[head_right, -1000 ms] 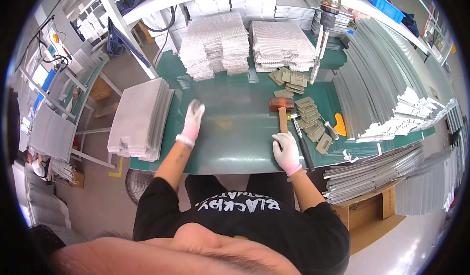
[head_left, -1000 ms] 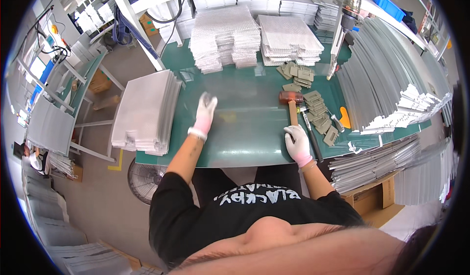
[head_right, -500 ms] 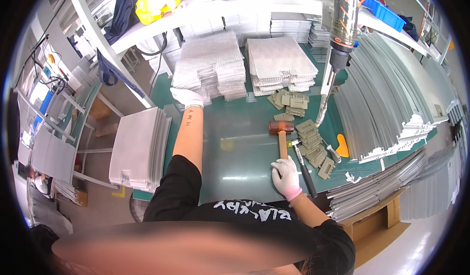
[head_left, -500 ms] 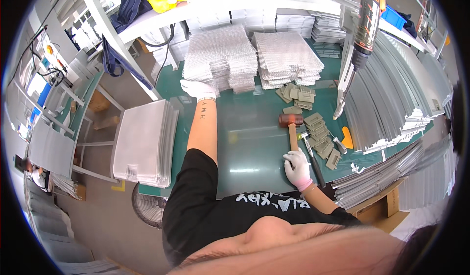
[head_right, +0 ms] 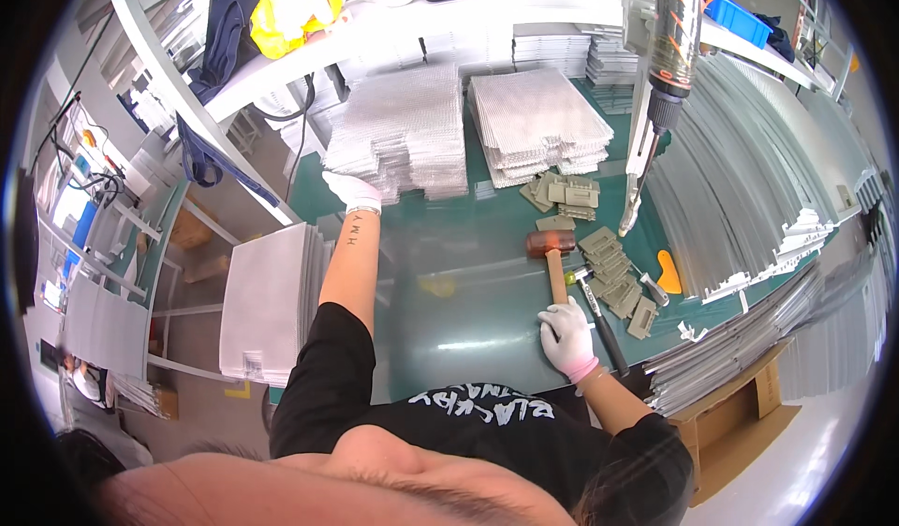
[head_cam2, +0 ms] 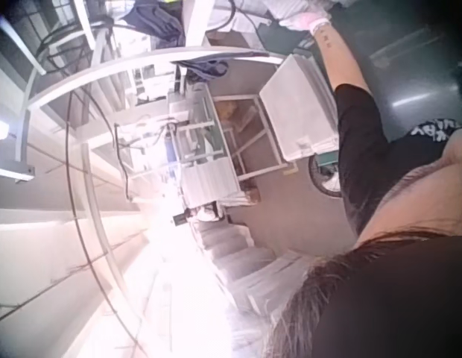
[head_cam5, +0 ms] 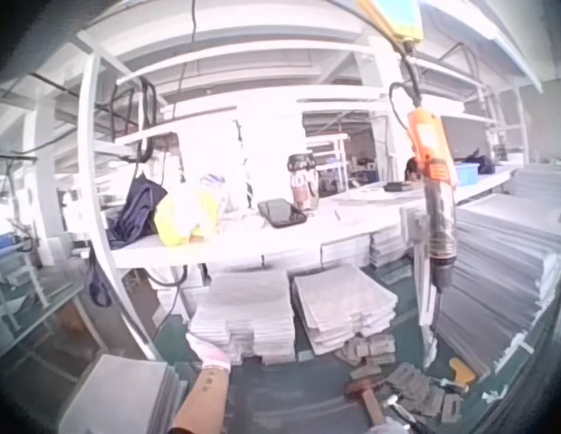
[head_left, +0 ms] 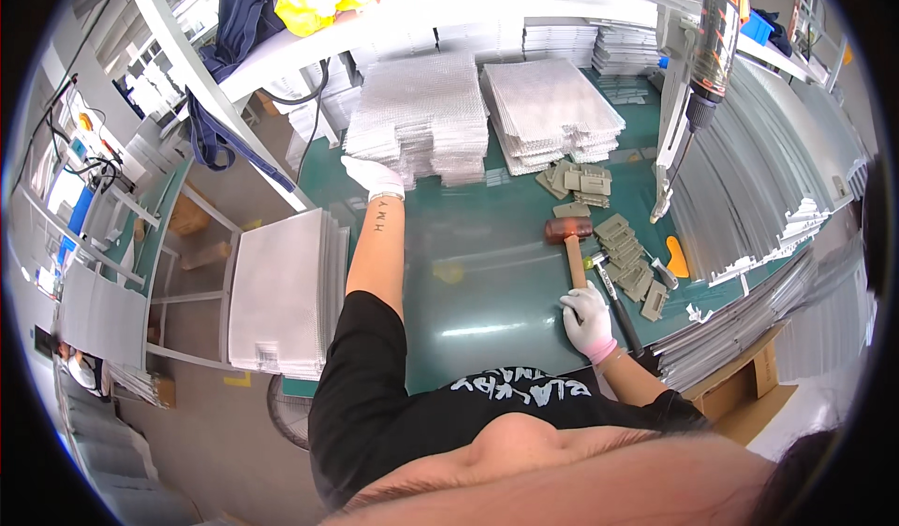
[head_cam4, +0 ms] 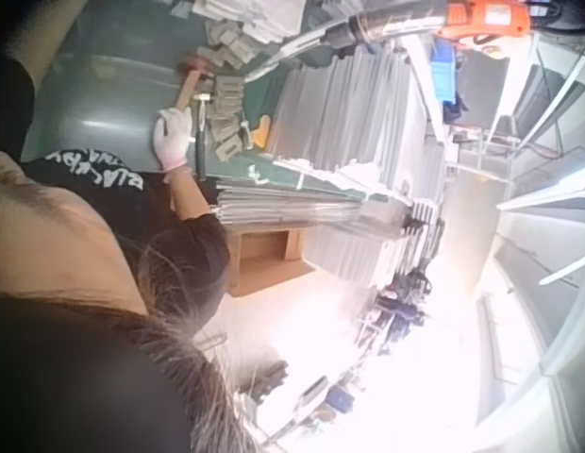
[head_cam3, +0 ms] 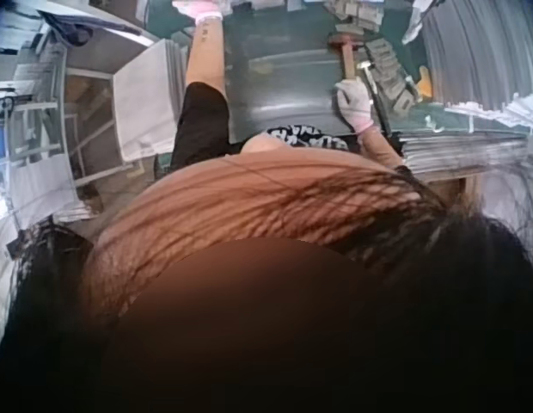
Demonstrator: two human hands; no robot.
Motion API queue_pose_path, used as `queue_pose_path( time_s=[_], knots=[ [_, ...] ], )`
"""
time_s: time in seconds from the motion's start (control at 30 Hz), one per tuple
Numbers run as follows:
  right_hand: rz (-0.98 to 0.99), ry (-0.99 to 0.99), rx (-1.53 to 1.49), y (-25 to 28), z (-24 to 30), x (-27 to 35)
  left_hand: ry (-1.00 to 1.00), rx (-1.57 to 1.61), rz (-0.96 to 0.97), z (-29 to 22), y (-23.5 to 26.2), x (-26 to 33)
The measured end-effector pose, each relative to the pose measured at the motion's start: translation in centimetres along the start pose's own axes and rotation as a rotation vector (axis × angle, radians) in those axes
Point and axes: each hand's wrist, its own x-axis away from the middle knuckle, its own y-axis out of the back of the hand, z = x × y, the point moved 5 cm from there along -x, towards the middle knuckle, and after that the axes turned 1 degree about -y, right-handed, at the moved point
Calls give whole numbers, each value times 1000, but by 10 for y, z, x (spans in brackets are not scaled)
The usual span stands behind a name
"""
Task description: Assembling and flattening corrugated filter sheets using a rubber mallet at a factory workbench.
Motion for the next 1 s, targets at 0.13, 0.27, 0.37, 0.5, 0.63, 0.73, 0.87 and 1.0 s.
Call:
queue_pose_path(
  time_s=[0.13, 0.27, 0.37, 0.5, 0.63, 0.73, 0.87, 1.0],
  knots=[
    [-14, -52, 100, 8, -11, 11, 44, -1758, 466, -41, -62, 68],
    [28, 88, 34, -8, 18, -10, -213, -1254, -169, -20, 22, -18],
    [1, 55, 79, -3, 10, -6, -98, -1444, 61, -15, -13, 12],
    [343, -53, 353, 20, 5, -5, -248, -2331, 935, -91, -82, 111],
    [650, 187, 100, 16, 64, -63, 558, 281, 252, -80, 22, 28],
    [469, 260, 21, 38, 96, -158, 512, 2, 196, -91, 40, 20],
    [71, 49, -137, 8, 46, -287, 172, -154, 240, -129, 22, -13],
    [95, -316, -431, -42, 32, -376, 12, -450, 596, -149, -5, -55]
  ],
)
